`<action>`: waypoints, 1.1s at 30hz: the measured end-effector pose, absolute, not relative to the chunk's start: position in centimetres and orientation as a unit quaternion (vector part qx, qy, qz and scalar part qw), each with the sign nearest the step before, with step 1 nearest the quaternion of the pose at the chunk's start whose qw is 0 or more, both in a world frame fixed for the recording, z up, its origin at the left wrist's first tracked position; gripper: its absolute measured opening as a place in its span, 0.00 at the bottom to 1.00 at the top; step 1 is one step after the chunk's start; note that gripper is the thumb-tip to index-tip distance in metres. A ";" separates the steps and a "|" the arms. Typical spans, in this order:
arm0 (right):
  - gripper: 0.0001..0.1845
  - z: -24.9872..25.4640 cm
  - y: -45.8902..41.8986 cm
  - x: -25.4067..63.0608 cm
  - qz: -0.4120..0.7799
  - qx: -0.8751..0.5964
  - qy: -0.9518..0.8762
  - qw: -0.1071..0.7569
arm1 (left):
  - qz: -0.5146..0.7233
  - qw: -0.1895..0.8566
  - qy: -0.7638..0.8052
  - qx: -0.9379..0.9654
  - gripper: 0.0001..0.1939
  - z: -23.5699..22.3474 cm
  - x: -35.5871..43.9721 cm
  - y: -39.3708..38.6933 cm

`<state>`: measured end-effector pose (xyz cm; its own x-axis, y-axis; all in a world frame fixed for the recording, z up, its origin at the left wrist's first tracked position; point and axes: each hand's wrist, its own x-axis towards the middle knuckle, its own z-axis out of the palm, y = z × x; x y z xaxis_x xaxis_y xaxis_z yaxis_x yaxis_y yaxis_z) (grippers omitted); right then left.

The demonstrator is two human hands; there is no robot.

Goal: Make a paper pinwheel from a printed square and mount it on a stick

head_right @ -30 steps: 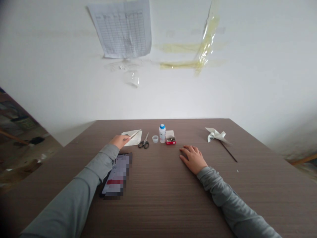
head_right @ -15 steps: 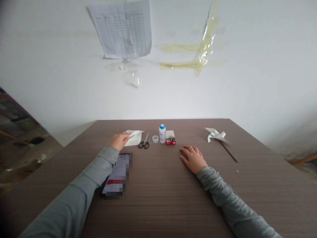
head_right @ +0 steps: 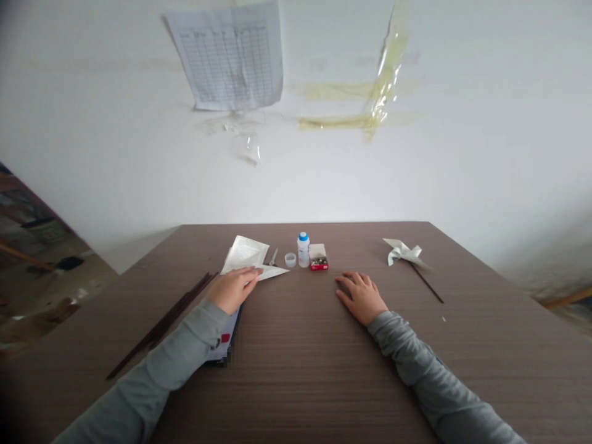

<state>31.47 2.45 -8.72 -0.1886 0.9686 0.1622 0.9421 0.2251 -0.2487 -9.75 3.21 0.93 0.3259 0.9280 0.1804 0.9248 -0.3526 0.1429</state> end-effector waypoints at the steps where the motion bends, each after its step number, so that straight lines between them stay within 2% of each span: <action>1: 0.30 -8.8 2.4 31.5 0.047 -0.622 -0.769 0.142 | 0.107 0.007 0.565 0.818 0.24 0.8 -9.3 2.7; 13: 0.29 -8.6 2.5 31.5 0.042 -0.621 -0.769 0.145 | 0.077 0.104 0.524 0.842 0.24 -1.2 -5.6 -0.9; 20: 0.28 -9.1 2.8 31.6 0.052 -0.617 -0.767 0.166 | 0.052 0.102 0.504 0.856 0.22 -2.5 -4.4 -1.3; 23: 0.25 -9.9 3.1 31.8 0.043 -0.612 -0.763 0.203 | 0.054 0.106 0.500 0.858 0.22 -2.9 -4.2 -1.6; 27: 0.19 -10.1 3.0 31.4 -0.002 -0.569 -0.764 0.305 | 0.068 0.111 0.494 0.860 0.21 -3.5 -3.6 -2.0; 30: 0.21 -9.4 2.2 30.1 -0.018 -0.502 -0.783 0.366 | 0.081 0.114 0.486 0.863 0.18 -4.0 -2.8 -2.2; 33: 0.25 -8.5 1.1 28.3 0.002 -0.467 -0.813 0.348 | 0.106 0.110 0.491 0.858 0.17 -4.4 -1.9 -2.2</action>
<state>28.34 1.10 -8.50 -0.3214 0.7607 0.5639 0.7578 0.5637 -0.3286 -1.88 -2.21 -4.45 0.4960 0.8653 0.0727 0.8187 -0.4939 0.2931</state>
